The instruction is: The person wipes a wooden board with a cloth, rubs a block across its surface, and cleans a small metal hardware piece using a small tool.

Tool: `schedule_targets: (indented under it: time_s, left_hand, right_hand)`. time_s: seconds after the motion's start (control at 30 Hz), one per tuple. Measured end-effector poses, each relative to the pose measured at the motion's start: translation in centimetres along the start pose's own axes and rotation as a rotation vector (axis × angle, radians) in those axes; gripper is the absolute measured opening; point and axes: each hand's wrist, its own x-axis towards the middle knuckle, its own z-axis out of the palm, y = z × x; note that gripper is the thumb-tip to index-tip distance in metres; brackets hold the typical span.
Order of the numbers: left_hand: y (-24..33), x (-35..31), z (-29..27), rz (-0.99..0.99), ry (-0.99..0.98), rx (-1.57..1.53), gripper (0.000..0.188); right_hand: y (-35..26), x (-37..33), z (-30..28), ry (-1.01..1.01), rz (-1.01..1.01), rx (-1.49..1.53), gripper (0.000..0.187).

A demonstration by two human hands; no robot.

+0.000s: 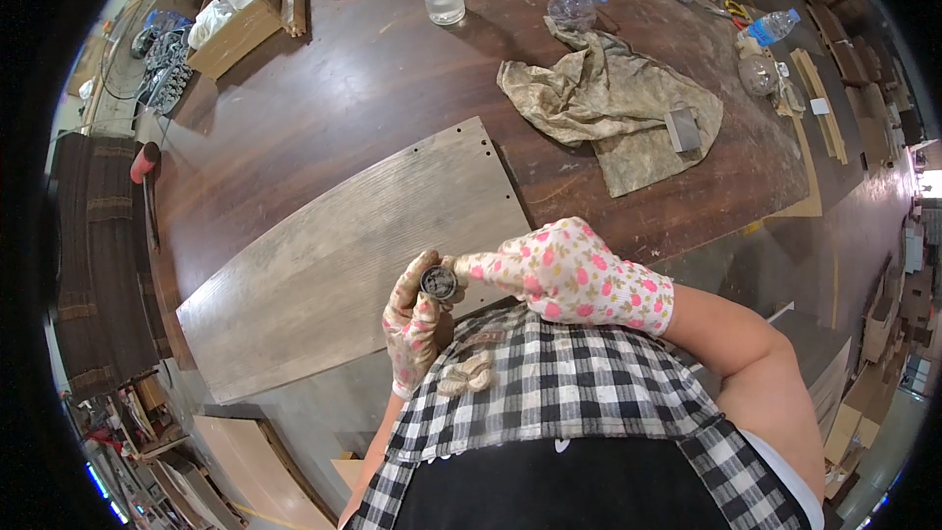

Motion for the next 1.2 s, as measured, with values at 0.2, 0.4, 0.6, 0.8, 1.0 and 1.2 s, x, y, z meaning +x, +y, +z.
schedule_targets:
  time_s: [0.2,0.4,0.6,0.8,1.0,1.2]
  left_hand:
    - [0.1,0.1,0.6,0.021,0.065,-0.014,0.059]
    - [-0.2,0.4,0.0,-0.026,0.075,0.058,0.058]
    - [0.3,0.4,0.3,-0.022,0.076,-0.019,0.057]
    - [0.2,0.7,0.5,-0.048,0.096,-0.017,0.055]
    - [0.9,1.5,0.2,-0.022,0.106,-0.076,0.056]
    - [1.0,1.2,0.3,0.009,0.076,0.024,0.054]
  right_hand:
    - [-0.6,0.3,0.0,0.078,0.151,0.327,0.038]
    - [-0.8,0.8,0.4,0.043,0.268,0.277,0.033]
    - [-0.9,0.8,-0.2,0.087,0.192,0.339,0.032]
    - [-0.6,0.8,1.2,0.052,0.228,0.102,0.037]
    - [-0.6,1.7,-0.1,0.052,0.135,0.064,0.042]
    - [-1.5,1.4,0.0,-0.061,-0.037,-0.401,0.056]
